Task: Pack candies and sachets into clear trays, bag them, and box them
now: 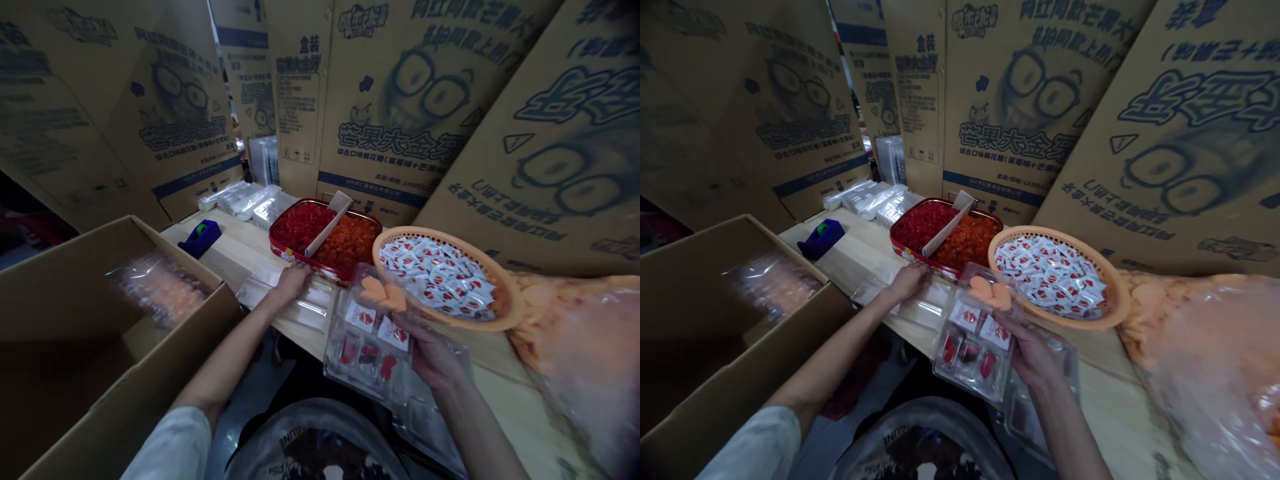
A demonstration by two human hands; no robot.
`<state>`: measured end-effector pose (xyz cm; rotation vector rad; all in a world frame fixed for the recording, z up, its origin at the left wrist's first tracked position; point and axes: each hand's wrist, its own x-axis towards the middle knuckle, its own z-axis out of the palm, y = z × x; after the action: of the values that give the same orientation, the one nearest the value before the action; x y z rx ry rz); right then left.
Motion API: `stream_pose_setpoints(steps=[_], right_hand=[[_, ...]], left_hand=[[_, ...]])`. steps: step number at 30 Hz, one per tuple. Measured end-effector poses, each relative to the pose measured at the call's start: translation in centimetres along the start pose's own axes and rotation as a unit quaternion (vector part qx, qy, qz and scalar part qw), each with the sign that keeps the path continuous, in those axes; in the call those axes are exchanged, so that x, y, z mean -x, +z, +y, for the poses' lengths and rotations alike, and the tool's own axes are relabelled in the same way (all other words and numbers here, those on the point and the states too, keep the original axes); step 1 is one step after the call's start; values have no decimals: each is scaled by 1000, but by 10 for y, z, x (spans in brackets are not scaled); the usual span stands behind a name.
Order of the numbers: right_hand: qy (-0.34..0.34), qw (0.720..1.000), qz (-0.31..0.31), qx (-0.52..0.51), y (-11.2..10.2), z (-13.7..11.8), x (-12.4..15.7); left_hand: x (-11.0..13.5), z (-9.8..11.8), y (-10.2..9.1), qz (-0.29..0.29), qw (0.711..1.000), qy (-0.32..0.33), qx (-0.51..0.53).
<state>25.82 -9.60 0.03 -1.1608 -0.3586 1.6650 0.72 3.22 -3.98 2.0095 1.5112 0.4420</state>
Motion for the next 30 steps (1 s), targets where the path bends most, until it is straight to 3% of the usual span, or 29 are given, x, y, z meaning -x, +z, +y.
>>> stream_pose_setpoints(steps=[3, 8, 23, 30], right_hand=[[-20, 1000, 10, -19, -14, -6, 2], [-56, 998, 13, -36, -27, -6, 2], [-48, 997, 14, -57, -36, -2, 3], [-88, 994, 8, -66, -37, -3, 2]], left_hand=[[-14, -8, -1, -40, 995, 1, -91], [-14, -11, -2, -62, 984, 26, -164], [-7, -15, 1, 35, 986, 115, -114], [7, 11, -17, 102, 988, 97, -60]])
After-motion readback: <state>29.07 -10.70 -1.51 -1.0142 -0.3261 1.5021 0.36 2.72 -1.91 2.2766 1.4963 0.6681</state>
